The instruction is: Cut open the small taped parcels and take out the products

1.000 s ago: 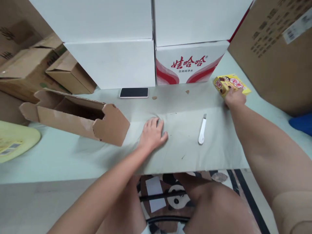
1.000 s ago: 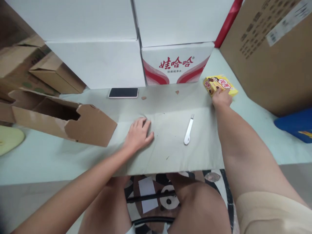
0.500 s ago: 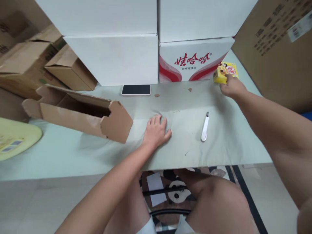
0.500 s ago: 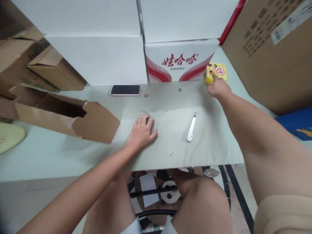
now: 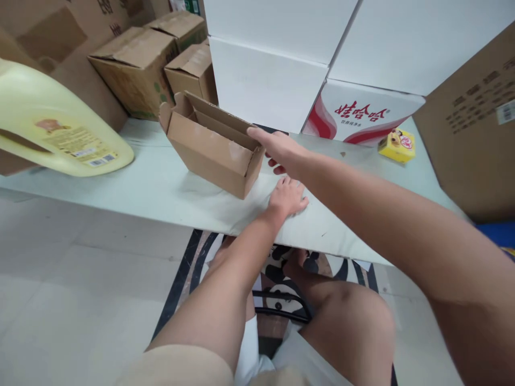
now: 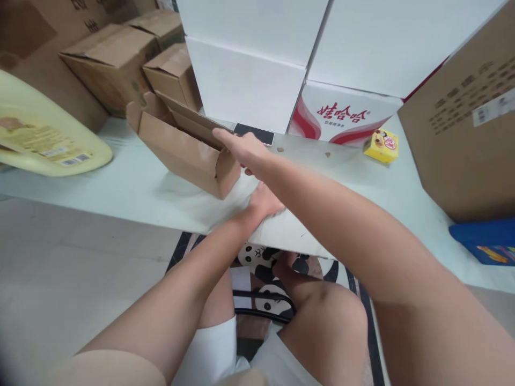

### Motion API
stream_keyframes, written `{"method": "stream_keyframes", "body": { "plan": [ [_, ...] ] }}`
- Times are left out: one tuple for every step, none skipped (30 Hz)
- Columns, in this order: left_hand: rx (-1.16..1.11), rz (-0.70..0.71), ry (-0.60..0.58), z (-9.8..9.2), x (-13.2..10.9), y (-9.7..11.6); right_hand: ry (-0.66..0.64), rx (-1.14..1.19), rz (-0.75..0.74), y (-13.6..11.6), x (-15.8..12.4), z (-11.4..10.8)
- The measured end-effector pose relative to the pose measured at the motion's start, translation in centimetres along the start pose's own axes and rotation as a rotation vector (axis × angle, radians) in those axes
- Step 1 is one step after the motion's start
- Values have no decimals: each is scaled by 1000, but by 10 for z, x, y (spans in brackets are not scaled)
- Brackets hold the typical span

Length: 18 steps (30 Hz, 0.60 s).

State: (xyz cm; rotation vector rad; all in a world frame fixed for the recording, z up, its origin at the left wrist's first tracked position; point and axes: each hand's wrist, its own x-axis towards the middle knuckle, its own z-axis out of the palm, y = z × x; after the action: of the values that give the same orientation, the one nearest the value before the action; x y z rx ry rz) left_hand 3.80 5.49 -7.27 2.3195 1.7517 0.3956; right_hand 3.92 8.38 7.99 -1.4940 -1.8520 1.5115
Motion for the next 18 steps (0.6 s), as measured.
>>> {"method": "stream_keyframes", "body": {
  "plan": [
    [-7, 0, -5, 0, 1, 0, 0, 30, 54, -5, 4, 7],
    [-11, -1, -7, 0, 2, 0, 2, 65, 124, -7, 6, 11],
    [-14, -4, -8, -1, 2, 0, -9, 103, 191, -7, 7, 13],
    [-17, -11, -11, -2, 2, 0, -38, 147, 237, -5, 8, 12],
    [-18, -19, -15, -3, 2, -1, -68, 199, 265, -1, 8, 10],
    [-19, -24, -20, -5, 2, -1, -92, 265, 274, 4, 7, 8],
    [-18, -24, -23, -6, 2, -1, -102, 343, 268, 10, 6, 5],
    [-15, -23, -22, -7, 1, 0, -93, 428, 247, 16, 5, 3],
    [-14, -23, -13, -8, 0, 0, -64, 515, 217, 23, 3, 0],
    [-12, -24, 0, -8, -1, 0, -17, 600, 179, 30, 1, -3],
    [-10, -23, 15, -7, -1, 0, 43, 675, 128, 37, -3, -8],
    [-6, -21, 30, -7, -2, 0, 116, 729, 66, 45, -10, -15],
    [0, -17, 41, -5, -2, -1, 199, 759, -2, 53, -19, -25],
    [9, -9, 47, -4, -2, -1, 281, 758, -72, 62, -32, -39],
    [21, 4, 49, -3, -2, -1, 363, 726, -129, 72, -47, -55],
    [34, 18, 50, -2, -1, -2, 435, 665, -166, 84, -65, -74],
    [45, 32, 50, -1, -1, -2, 502, 579, -171, 96, -84, -95],
    [51, 42, 49, -1, 0, -3, 575, 482, -142, 109, -104, -117]
  ]
}}
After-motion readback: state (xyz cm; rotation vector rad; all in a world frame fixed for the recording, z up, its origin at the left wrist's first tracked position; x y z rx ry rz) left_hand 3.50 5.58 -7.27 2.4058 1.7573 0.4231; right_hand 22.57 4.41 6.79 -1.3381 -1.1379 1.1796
